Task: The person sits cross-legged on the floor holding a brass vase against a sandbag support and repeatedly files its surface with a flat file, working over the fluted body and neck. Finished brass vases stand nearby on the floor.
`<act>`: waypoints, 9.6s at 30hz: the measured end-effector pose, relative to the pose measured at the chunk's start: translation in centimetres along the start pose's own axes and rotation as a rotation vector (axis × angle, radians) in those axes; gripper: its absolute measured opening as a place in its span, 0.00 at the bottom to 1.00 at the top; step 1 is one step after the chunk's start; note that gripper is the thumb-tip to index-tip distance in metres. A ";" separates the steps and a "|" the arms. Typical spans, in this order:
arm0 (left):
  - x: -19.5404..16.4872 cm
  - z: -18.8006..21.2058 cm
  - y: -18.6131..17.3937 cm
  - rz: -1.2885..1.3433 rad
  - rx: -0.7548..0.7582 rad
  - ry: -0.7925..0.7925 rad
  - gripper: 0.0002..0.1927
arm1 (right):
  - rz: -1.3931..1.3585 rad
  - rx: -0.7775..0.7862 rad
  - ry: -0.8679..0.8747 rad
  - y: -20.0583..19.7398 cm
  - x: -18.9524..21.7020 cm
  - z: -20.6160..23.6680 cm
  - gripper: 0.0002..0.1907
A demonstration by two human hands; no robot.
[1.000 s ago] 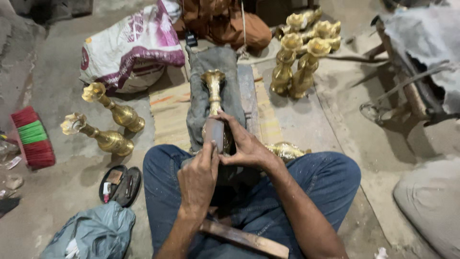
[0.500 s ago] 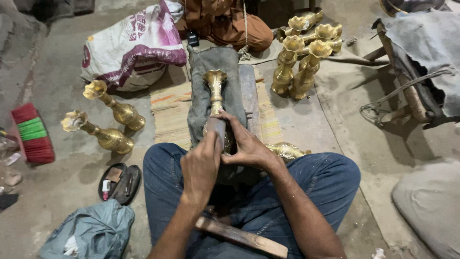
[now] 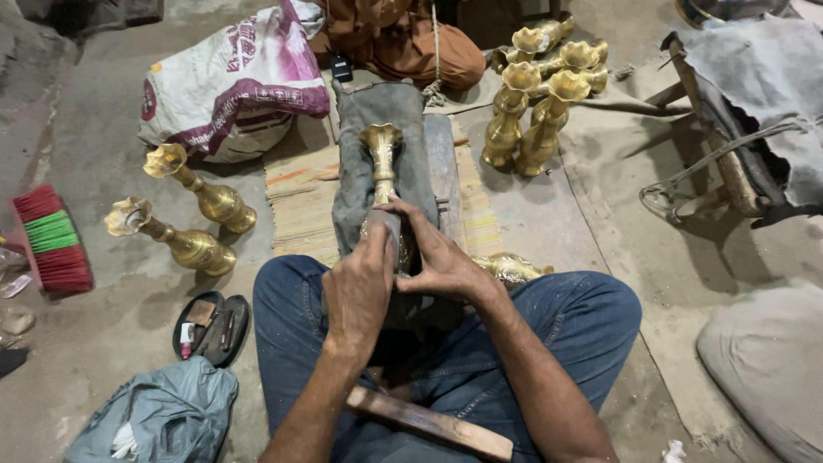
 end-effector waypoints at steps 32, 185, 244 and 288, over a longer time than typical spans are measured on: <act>1.3 2.8 0.2 0.063 -0.020 0.004 0.13 | -0.034 0.008 0.030 0.2 0.1 0.3 0.55; -1.4 3.0 -3.5 0.220 -0.042 -0.054 0.20 | 0.223 -0.167 -0.038 0.1 0.7 0.4 0.51; -0.8 2.0 -2.1 0.218 -0.077 0.006 0.18 | 0.233 -0.158 -0.010 0.4 -0.1 0.5 0.55; -0.5 1.0 -1.6 0.169 -0.087 0.010 0.17 | 0.210 -0.121 -0.005 0.4 0.2 0.5 0.54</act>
Point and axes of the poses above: each hand's wrist, its own z-axis away from the middle knuckle, its own y-axis out of the palm, x = y × z, the point moved 6 cm from there along -z, towards the middle knuckle, and after that the axes turned 12 degrees about z, right-handed, at the moved point
